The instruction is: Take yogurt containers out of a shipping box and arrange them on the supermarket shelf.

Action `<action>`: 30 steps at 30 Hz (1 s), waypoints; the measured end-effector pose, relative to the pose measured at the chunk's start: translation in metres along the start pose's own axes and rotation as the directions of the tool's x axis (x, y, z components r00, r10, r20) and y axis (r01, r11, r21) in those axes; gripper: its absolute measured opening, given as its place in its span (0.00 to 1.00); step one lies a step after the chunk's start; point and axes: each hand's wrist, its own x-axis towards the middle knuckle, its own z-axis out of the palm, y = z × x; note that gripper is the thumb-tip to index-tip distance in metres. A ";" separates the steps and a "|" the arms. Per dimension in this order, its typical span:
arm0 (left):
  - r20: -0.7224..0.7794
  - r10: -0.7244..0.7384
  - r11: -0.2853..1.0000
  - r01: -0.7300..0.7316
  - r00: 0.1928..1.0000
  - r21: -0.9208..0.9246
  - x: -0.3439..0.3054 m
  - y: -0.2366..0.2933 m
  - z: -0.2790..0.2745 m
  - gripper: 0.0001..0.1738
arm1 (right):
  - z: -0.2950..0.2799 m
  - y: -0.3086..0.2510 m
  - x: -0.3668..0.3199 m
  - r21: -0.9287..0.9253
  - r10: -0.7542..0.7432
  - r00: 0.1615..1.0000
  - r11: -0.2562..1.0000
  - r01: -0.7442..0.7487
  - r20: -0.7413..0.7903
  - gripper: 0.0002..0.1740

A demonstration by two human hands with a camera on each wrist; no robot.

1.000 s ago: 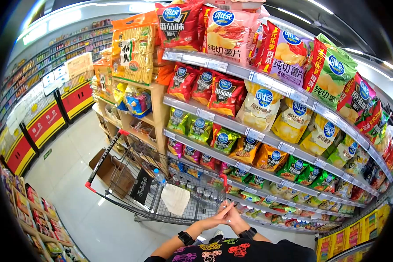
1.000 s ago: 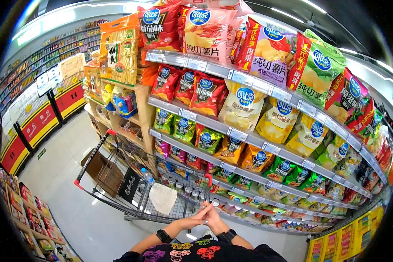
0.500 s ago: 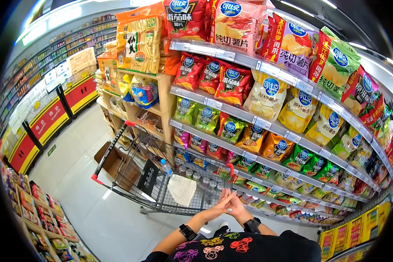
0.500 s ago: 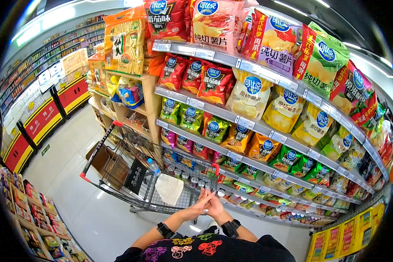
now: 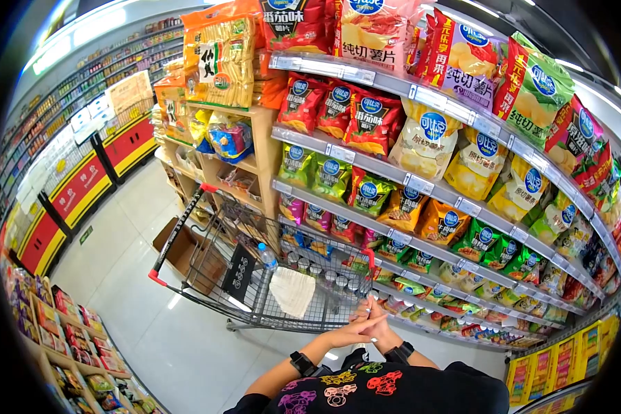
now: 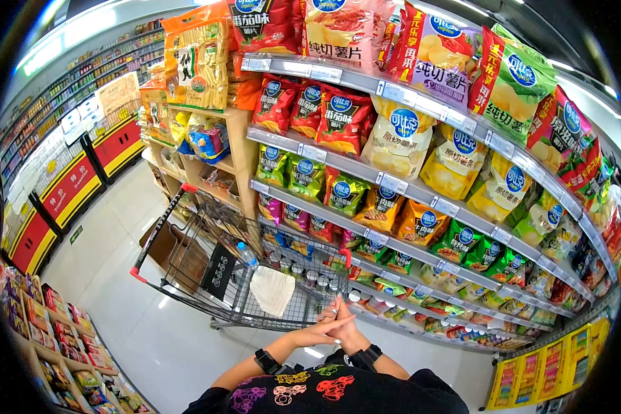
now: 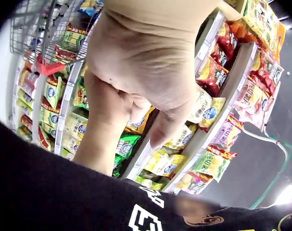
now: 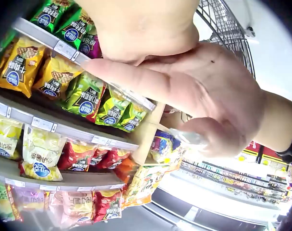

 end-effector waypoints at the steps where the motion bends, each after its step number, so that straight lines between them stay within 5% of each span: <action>1: -0.016 0.011 0.999 -0.010 1.000 0.051 0.000 -0.005 -0.001 0.41 | -0.006 -0.001 0.000 0.006 0.007 1.000 1.000 -0.008 0.022 0.17; 2: -0.032 0.023 0.995 -0.019 0.999 0.102 0.000 -0.010 -0.002 0.40 | -0.011 -0.001 0.001 0.012 0.014 0.999 1.000 -0.015 0.044 0.16; 5: -0.200 -0.017 0.975 -0.028 0.980 -0.220 0.002 -0.014 -0.008 0.40 | -0.005 0.002 0.007 0.026 -0.082 0.990 0.996 0.085 -0.112 0.13; 9: -0.333 -0.007 0.793 -0.198 0.943 -0.576 0.003 -0.003 -0.013 0.38 | 0.025 0.007 0.002 -0.030 -0.140 0.982 0.990 0.137 -0.130 0.18; 12: -0.377 -0.002 0.879 -0.178 0.926 -0.442 0.003 -0.007 -0.013 0.37 | 0.019 0.009 0.007 -0.149 -0.175 0.965 0.978 0.147 -0.196 0.13; 15: -0.297 -0.012 0.982 -0.044 0.955 -0.181 0.001 -0.008 -0.012 0.37 | 0.020 0.022 0.014 -0.128 -0.280 0.860 0.960 0.249 -0.426 0.11; 19: -0.215 0.042 0.958 -0.101 0.976 -0.267 -0.001 -0.011 -0.008 0.36 | 0.003 0.021 0.015 -0.136 -0.244 0.890 0.969 0.206 -0.386 0.13; 26: -0.144 -0.007 0.997 -0.003 0.990 -0.074 -0.006 0.010 0.001 0.35 | -0.036 0.012 0.018 -0.280 -0.151 0.947 0.958 0.070 -0.283 0.19; 28: -0.203 -0.018 0.998 0.004 0.979 -0.070 -0.006 -0.005 -0.002 0.35 | 0.001 0.010 0.004 -0.183 -0.082 0.928 0.983 0.015 -0.363 0.19; 30: -0.286 0.044 0.954 -0.125 0.957 -0.272 -0.003 -0.016 -0.003 0.36 | 0.003 0.007 0.008 -0.036 -0.001 0.955 0.999 -0.010 -0.298 0.17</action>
